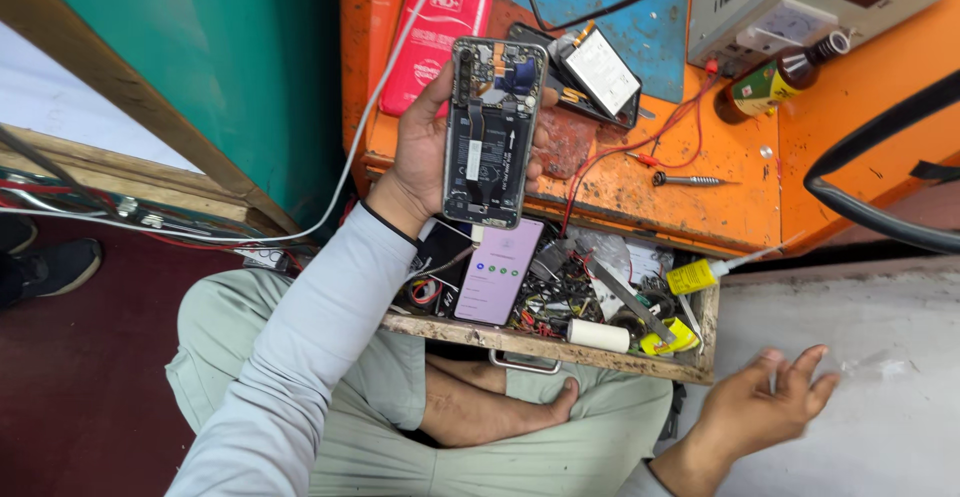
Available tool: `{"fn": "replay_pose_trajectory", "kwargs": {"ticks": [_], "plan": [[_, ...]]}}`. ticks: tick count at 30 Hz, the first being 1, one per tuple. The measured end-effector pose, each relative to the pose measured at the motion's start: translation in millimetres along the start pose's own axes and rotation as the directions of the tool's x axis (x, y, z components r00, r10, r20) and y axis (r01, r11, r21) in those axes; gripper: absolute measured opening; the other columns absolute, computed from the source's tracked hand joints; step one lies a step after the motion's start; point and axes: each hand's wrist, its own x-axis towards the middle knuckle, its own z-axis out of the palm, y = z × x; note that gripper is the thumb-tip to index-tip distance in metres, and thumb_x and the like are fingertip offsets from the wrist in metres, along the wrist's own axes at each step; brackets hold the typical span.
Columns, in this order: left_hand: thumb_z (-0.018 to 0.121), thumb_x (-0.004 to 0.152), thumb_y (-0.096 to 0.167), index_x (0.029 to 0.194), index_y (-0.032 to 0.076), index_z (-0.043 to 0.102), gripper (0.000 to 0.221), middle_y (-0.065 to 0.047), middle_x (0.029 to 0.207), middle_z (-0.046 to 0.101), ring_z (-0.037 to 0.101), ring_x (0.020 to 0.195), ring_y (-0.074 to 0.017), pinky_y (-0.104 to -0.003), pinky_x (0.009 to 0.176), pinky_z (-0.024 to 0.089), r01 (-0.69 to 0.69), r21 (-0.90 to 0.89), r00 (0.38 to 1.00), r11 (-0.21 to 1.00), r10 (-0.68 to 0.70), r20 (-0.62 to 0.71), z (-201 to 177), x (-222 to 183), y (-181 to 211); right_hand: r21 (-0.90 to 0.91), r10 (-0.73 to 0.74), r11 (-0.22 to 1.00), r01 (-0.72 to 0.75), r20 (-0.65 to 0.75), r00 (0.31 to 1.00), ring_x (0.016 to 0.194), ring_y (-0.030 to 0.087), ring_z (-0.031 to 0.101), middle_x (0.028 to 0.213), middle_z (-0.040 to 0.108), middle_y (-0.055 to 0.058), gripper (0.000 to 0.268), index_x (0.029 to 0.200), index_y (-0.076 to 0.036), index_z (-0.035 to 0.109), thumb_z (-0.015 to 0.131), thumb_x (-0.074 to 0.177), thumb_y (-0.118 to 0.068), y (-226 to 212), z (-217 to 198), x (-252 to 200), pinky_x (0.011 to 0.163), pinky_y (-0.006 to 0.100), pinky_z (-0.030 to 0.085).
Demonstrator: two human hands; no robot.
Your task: The person disassembles mobile phones, handles various internal components like batteries and circuit boards, and tests multiple devices by hand.
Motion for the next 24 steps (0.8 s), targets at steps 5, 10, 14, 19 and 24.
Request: {"fn": "replay_pose_trajectory", "kwargs": {"ticks": [5,10,14,19,24], "plan": [[0.048,0.1,0.067,0.153,-0.009,0.046,0.093,-0.028,0.115,0.07,0.075,0.094,-0.036,-0.044,0.086,0.063,0.006,-0.018,1.0,1.0,-0.006,0.016,2.9,0.4,0.8,-0.085,0.029,0.996,-0.033,-0.044,0.999,0.08,0.021,0.064,0.105,0.069,0.016,0.027,0.122,0.006,0.063,0.08,0.102,0.001,7.2,1.8,1.8,0.065,0.025,0.051],[0.049,0.1,0.067,0.151,-0.012,0.046,0.094,-0.028,0.114,0.07,0.075,0.094,-0.0353,-0.044,0.087,0.062,0.008,-0.005,1.0,1.0,-0.008,0.004,3.5,0.7,0.3,-0.002,0.145,0.981,-0.192,0.663,0.734,0.093,0.02,0.063,0.116,0.063,0.006,0.071,0.131,-0.008,0.059,0.092,0.07,-0.024,-90.8,74.5,-123.9,0.075,0.029,0.055],[0.049,0.098,0.068,0.153,-0.01,0.046,0.096,-0.027,0.115,0.07,0.075,0.095,-0.035,-0.044,0.09,0.062,0.001,-0.038,1.0,0.999,-0.002,-0.031,8.3,-1.2,0.2,-0.061,-0.164,0.96,0.274,0.672,0.722,0.107,0.042,0.056,0.116,0.053,0.023,0.109,0.13,0.009,0.045,0.099,0.056,-0.05,-168.2,96.2,-138.9,0.087,0.051,0.049],[0.049,0.098,0.067,0.152,-0.011,0.045,0.095,-0.027,0.116,0.069,0.075,0.098,-0.0355,-0.046,0.091,0.062,0.002,-0.019,0.998,1.0,-0.004,-0.065,10.5,0.6,1.7,-0.145,0.002,0.98,0.135,0.689,0.725,0.107,0.042,0.055,0.112,0.053,0.022,0.088,0.12,0.007,0.047,0.095,0.06,-0.035,-189.5,99.9,-133.4,0.087,0.05,0.048],[0.051,0.1,0.067,0.149,-0.014,0.045,0.094,-0.027,0.113,0.069,0.074,0.096,-0.0343,-0.044,0.089,0.062,-0.026,0.023,0.998,0.999,0.027,-0.059,8.1,-0.6,0.4,-0.115,-0.036,0.982,0.152,0.673,0.739,0.109,0.043,0.053,0.113,0.05,0.023,0.09,0.123,0.009,0.044,0.094,0.058,-0.029,-189.2,104.8,-134.3,0.088,0.05,0.048]]}}
